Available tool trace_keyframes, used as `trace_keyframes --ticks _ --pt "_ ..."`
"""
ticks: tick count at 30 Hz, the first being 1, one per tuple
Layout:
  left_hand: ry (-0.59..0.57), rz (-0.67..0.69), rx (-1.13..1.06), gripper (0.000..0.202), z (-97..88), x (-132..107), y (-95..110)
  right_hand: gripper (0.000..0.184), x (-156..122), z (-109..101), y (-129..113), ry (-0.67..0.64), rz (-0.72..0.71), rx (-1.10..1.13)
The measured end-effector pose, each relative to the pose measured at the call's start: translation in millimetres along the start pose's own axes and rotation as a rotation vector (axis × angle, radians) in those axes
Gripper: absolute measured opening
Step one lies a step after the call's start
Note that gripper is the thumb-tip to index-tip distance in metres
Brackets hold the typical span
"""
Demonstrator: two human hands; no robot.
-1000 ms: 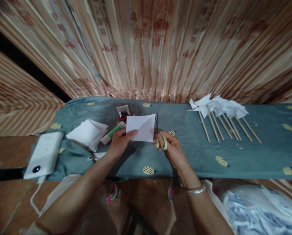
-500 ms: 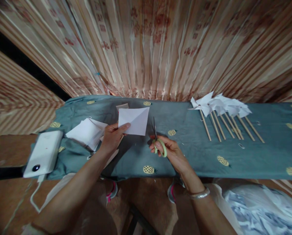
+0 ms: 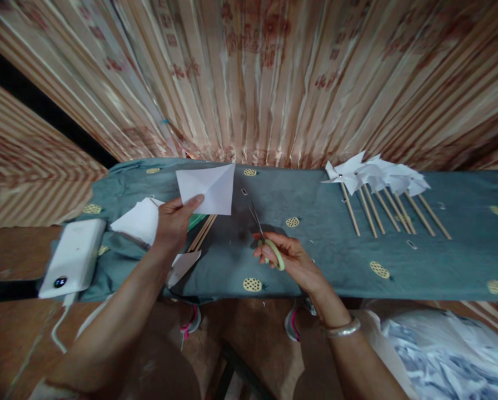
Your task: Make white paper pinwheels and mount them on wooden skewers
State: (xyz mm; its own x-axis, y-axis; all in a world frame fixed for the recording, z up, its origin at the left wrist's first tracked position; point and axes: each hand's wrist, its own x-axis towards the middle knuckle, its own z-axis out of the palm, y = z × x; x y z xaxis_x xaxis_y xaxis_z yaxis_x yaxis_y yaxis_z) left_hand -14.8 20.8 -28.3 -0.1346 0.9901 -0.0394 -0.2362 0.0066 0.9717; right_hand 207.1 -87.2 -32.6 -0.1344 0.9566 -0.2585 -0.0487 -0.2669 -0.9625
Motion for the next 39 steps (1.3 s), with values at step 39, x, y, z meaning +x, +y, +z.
trace_keyframes --ticks 39 --pt "-0.105 -0.033 0.097 0.023 5.2 -8.9 -2.9 0.048 0.3 3.5 3.9 -0.090 0.132 0.043"
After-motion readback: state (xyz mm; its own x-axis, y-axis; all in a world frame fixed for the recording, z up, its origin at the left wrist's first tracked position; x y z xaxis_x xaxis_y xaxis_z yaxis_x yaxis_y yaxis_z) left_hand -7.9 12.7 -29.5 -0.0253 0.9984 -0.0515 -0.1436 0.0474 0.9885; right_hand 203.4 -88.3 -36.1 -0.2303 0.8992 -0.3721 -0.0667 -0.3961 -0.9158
